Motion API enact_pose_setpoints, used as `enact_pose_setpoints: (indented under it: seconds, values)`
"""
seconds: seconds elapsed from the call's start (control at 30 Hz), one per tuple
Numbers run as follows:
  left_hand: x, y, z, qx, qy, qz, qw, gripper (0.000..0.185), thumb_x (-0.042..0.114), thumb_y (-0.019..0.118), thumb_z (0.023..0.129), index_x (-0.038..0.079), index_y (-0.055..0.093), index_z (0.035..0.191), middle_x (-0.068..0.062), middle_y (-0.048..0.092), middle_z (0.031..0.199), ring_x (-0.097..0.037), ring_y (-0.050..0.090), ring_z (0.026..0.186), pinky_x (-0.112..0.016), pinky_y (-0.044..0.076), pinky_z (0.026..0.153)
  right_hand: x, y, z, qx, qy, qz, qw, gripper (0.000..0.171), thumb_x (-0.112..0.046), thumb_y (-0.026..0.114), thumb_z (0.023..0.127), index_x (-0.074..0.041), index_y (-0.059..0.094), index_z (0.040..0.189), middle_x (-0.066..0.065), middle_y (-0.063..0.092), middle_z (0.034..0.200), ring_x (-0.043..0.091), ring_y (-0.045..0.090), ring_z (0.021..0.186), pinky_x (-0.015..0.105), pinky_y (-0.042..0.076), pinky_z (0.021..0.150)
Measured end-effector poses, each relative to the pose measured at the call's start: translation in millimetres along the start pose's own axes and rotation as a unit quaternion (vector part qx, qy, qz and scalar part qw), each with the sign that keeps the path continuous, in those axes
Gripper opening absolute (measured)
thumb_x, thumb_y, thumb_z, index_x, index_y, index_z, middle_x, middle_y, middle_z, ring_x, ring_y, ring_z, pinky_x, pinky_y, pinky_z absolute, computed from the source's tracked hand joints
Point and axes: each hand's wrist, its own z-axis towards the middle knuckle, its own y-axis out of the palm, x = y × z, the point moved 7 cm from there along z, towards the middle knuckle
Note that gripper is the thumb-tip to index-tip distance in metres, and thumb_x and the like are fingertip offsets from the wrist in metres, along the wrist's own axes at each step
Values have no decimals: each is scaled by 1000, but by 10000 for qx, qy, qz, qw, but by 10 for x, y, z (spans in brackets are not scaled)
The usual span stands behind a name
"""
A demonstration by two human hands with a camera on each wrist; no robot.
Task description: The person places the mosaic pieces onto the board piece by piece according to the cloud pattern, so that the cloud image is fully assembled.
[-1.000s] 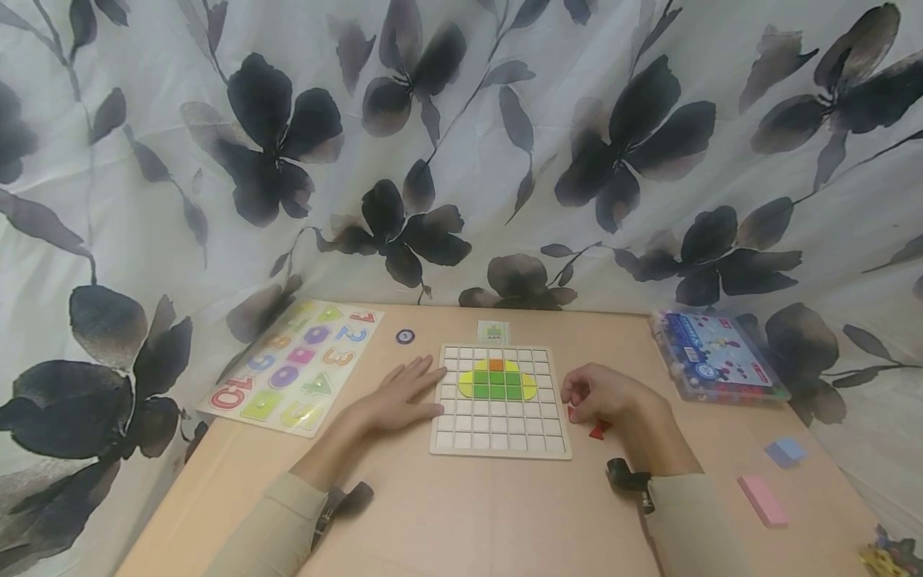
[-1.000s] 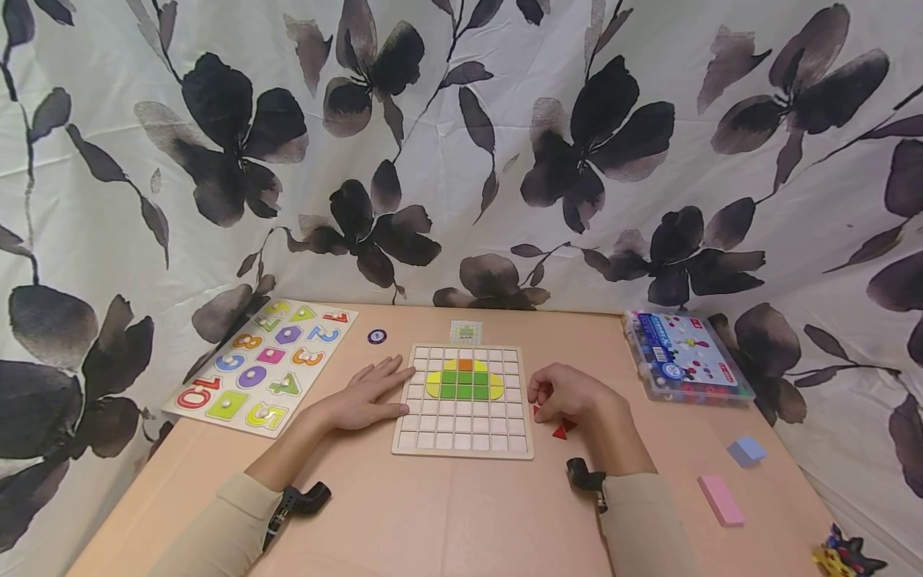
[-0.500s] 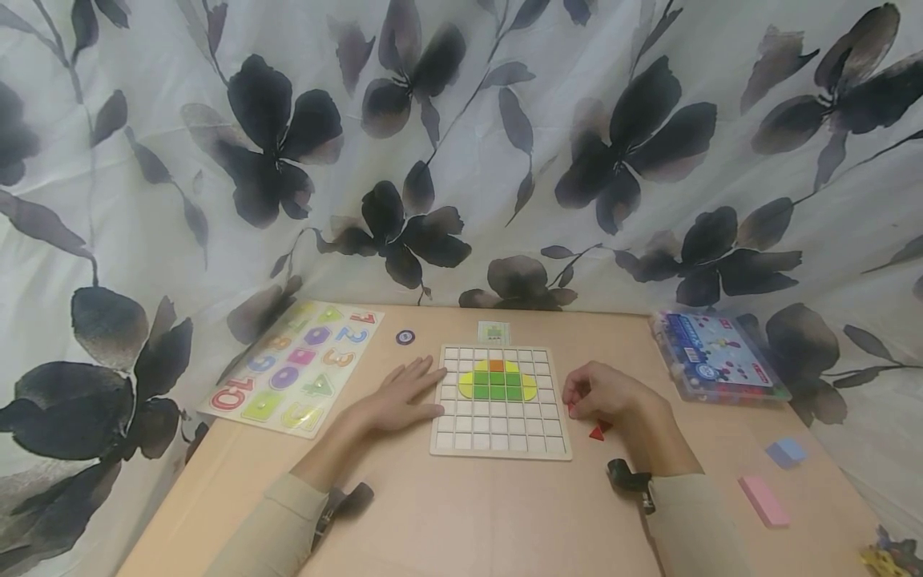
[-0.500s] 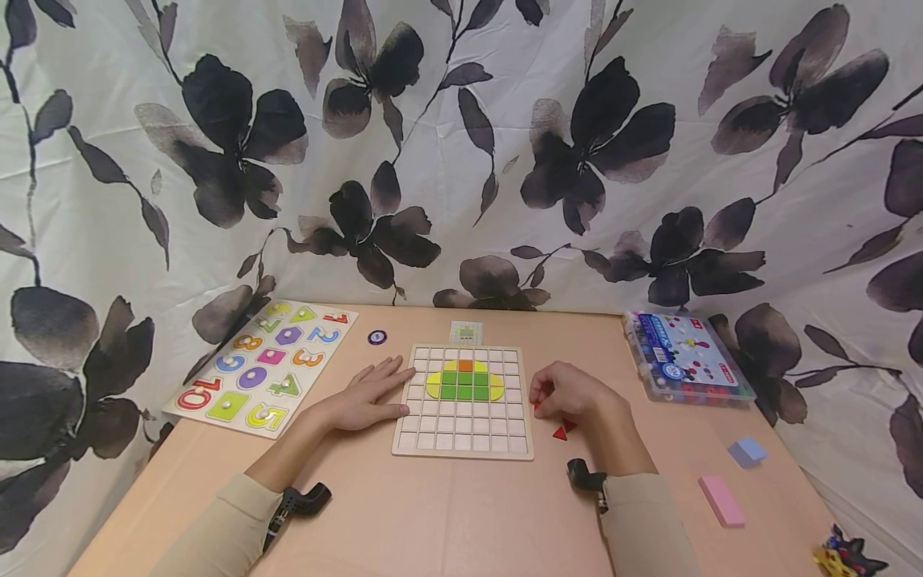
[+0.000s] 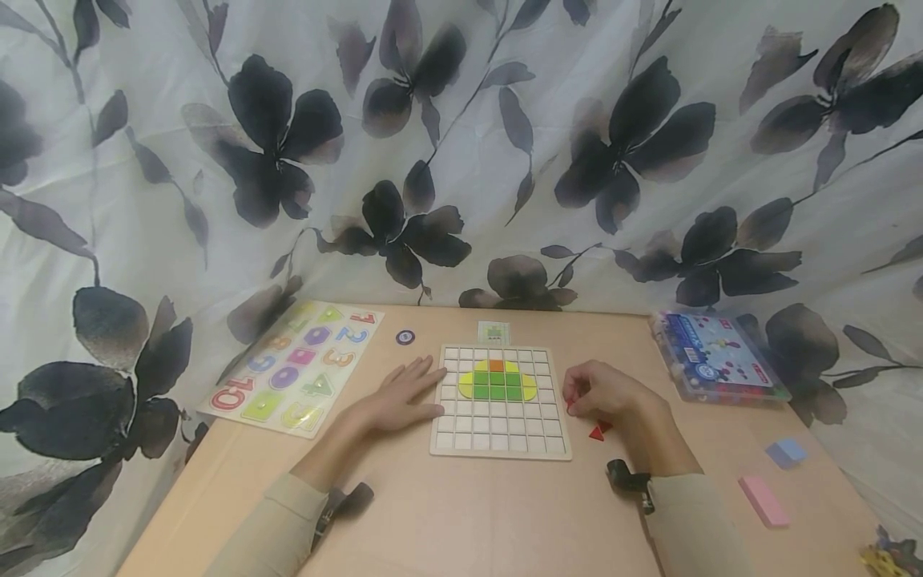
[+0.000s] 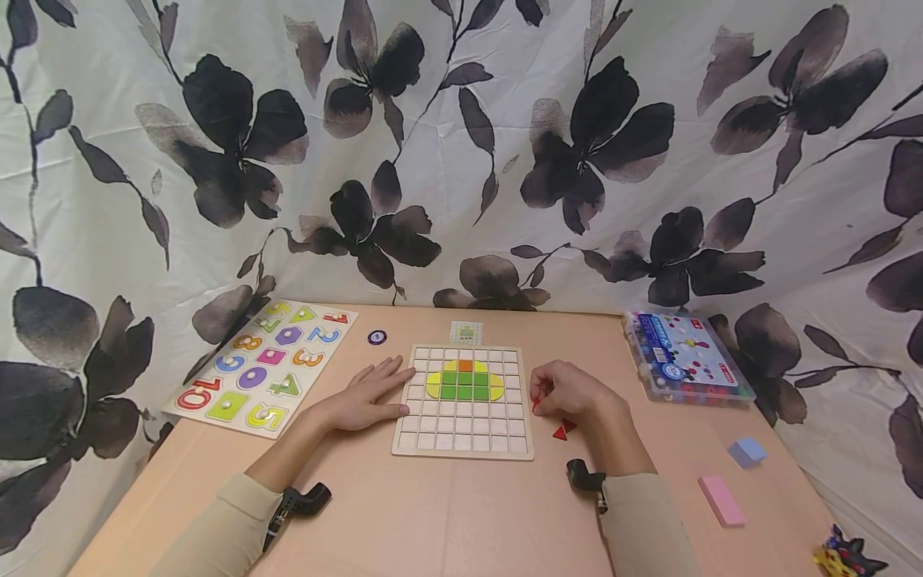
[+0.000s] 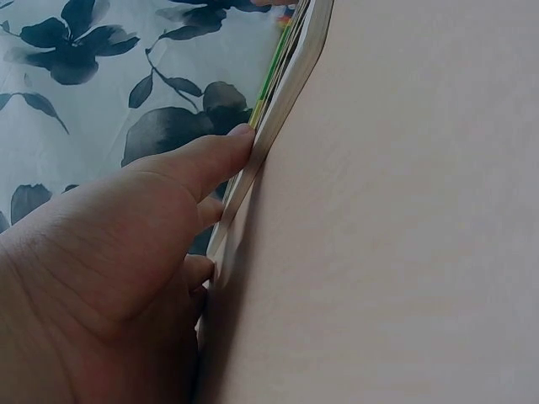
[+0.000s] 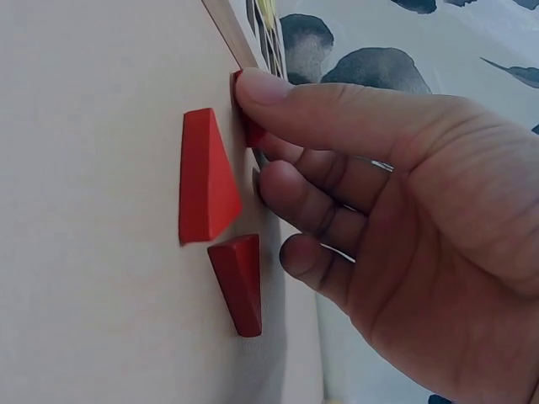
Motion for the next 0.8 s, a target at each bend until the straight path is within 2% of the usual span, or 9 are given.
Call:
enact_pose_setpoints:
  seconds: [0.17, 0.3, 0.43, 0.6, 0.73, 0.8]
  values:
    - [-1, 0, -4, 14, -12, -6, 10000, 77, 57, 57, 102, 25, 29, 166, -14, 9, 175, -33, 4, 164, -58, 2, 131, -23, 1, -12, -8, -28, 375, 9993, 13, -2, 80, 87, -3, 68, 92, 9, 65, 84, 25, 56, 82, 29, 45, 64]
    - [4, -2, -5, 7, -19, -8, 10000, 76, 56, 57, 102, 24, 30, 166, -15, 9, 175, -34, 5, 163, -58, 3, 131, -63, -25, -33, 143, -117, 634, 9978, 10, -1, 77, 90, -5, 69, 94, 10, 68, 89, 27, 58, 86, 30, 48, 68]
    - [20, -7, -4, -12, -13, -27, 10000, 76, 55, 58, 102, 24, 30, 166, -15, 10, 175, -34, 5, 163, -59, 3, 131, -140, -70, -46, 530, -179, 504, 9972, 8, -4, 75, 92, -9, 71, 97, 7, 71, 92, 28, 61, 91, 33, 50, 77]
    - [27, -7, -6, -52, -30, 4, 10000, 77, 56, 57, 102, 24, 28, 166, -14, 8, 176, -33, 4, 164, -57, 2, 132, -261, -100, -31, 1063, 126, 497, 9930, 10, -9, 74, 92, -13, 76, 101, 2, 74, 97, 27, 61, 100, 38, 48, 86]
    - [28, -7, -8, -15, 18, -22, 10000, 77, 55, 57, 102, 22, 30, 166, -16, 9, 175, -35, 5, 163, -59, 2, 131, -422, -64, 21, 1211, -126, 385, 9918, 15, -6, 74, 93, -12, 80, 105, -2, 76, 98, 24, 63, 102, 41, 48, 99]
    - [27, -6, -8, -5, 31, -22, 10000, 76, 55, 57, 102, 22, 30, 166, -17, 10, 175, -36, 6, 163, -60, 2, 131, -497, -26, 48, 1178, -330, 319, 9920, 18, -4, 76, 92, -11, 80, 108, -3, 77, 98, 22, 65, 99, 41, 52, 101]
